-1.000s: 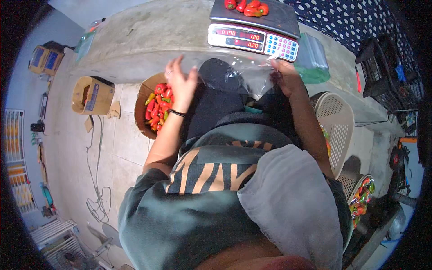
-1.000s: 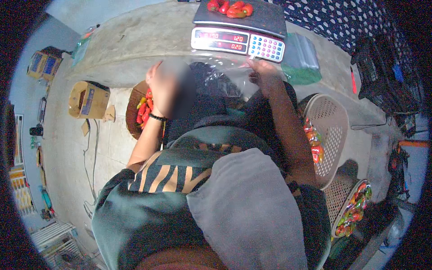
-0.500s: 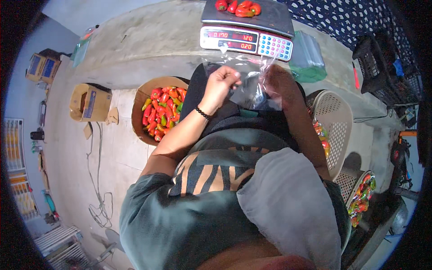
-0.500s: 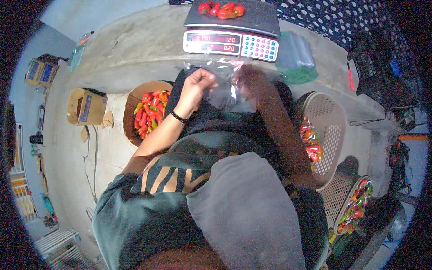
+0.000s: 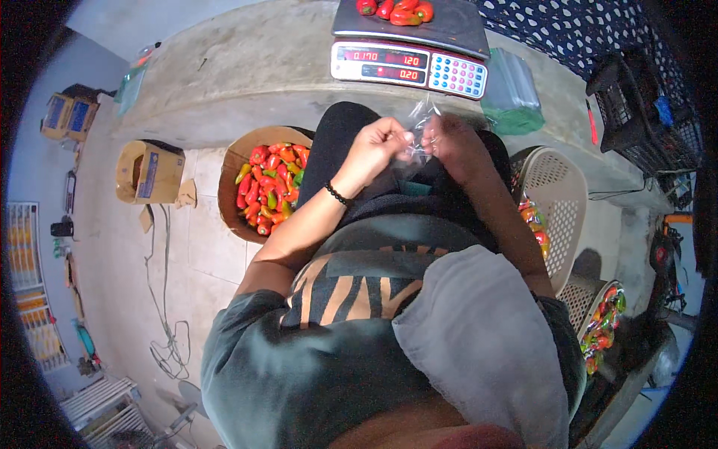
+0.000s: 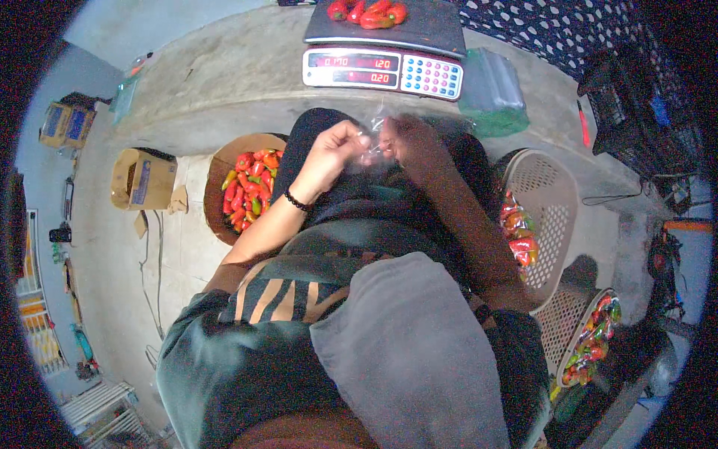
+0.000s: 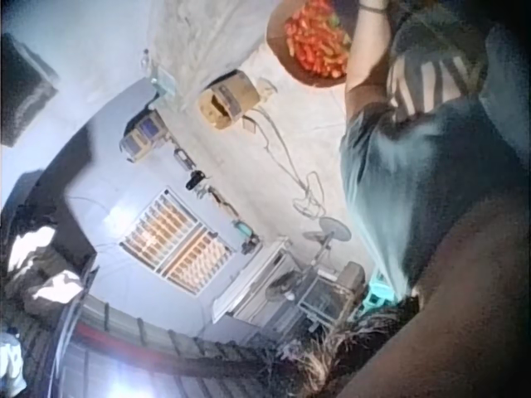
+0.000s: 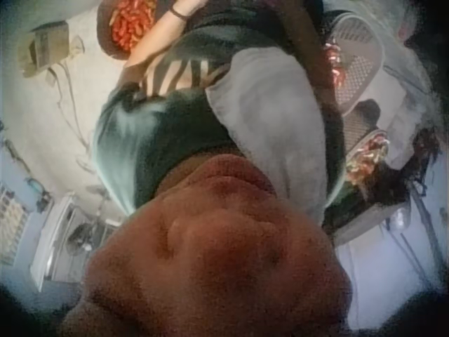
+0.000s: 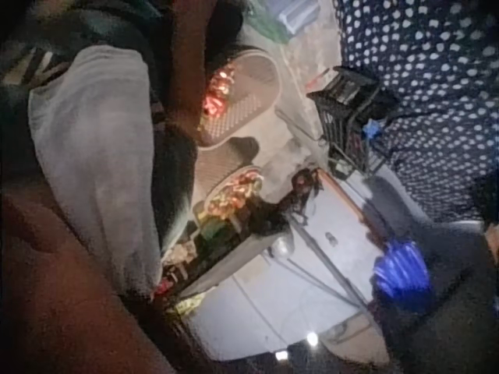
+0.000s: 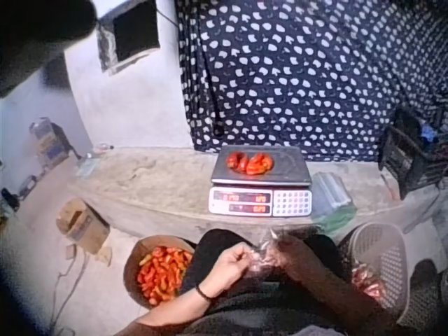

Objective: The person weighs peppers on a digital scale and then places them into a plastic bag, eventually twisting the top of the bag to close it.

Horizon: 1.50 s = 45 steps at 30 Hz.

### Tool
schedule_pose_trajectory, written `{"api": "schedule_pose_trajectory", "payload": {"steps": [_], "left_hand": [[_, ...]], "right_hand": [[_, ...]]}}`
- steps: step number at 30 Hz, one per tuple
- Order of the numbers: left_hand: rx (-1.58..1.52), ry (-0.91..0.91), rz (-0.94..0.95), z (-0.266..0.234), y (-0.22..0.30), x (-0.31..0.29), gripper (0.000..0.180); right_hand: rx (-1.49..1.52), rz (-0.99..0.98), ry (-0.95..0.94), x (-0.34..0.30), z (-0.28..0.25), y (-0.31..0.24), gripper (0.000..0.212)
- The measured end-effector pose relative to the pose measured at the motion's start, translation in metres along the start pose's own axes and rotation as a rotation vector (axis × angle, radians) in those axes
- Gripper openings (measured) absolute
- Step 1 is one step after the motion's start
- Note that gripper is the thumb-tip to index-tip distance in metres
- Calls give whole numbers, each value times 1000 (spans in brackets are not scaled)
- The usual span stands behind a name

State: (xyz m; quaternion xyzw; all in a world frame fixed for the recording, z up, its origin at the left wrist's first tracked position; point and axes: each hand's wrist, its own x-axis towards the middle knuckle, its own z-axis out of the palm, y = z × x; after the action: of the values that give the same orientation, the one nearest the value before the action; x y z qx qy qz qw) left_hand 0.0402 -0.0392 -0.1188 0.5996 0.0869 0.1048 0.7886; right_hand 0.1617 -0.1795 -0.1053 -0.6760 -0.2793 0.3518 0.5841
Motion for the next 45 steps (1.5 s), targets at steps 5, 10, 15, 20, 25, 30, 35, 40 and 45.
{"api": "schedule_pose_trajectory", "payload": {"steps": [5,10,15,20,25,30,35,40,45], "left_hand": [[-141,185,-93,-24,-6,6,12],[578,220,63,-37,10,11,9],[883,-5,576,-12,61,14,59],[1210,-154,341,5,51,37,18],[-563,-238,-34,-6,40,30,2],[-15,-146,21,-24,16,14,12],[-192,-350,-395,-30,5,17,3],[-721,-205,-241,-18,26,15,15],[-243,-48,-76,5,46,2,19]], "right_hand": [[196,-248,-27,2,-7,-6,29],[720,-7,-286,2,-18,-17,21],[174,8,-133,2,-9,-32,18],[-709,-518,73,9,-4,-24,37],[-913,-483,361,14,-27,10,40],[-538,-119,201,-1,-30,-10,44],[497,85,-287,-1,-19,13,54],[38,135,-242,1,-12,30,48],[-435,-68,138,10,-17,21,49]]}}
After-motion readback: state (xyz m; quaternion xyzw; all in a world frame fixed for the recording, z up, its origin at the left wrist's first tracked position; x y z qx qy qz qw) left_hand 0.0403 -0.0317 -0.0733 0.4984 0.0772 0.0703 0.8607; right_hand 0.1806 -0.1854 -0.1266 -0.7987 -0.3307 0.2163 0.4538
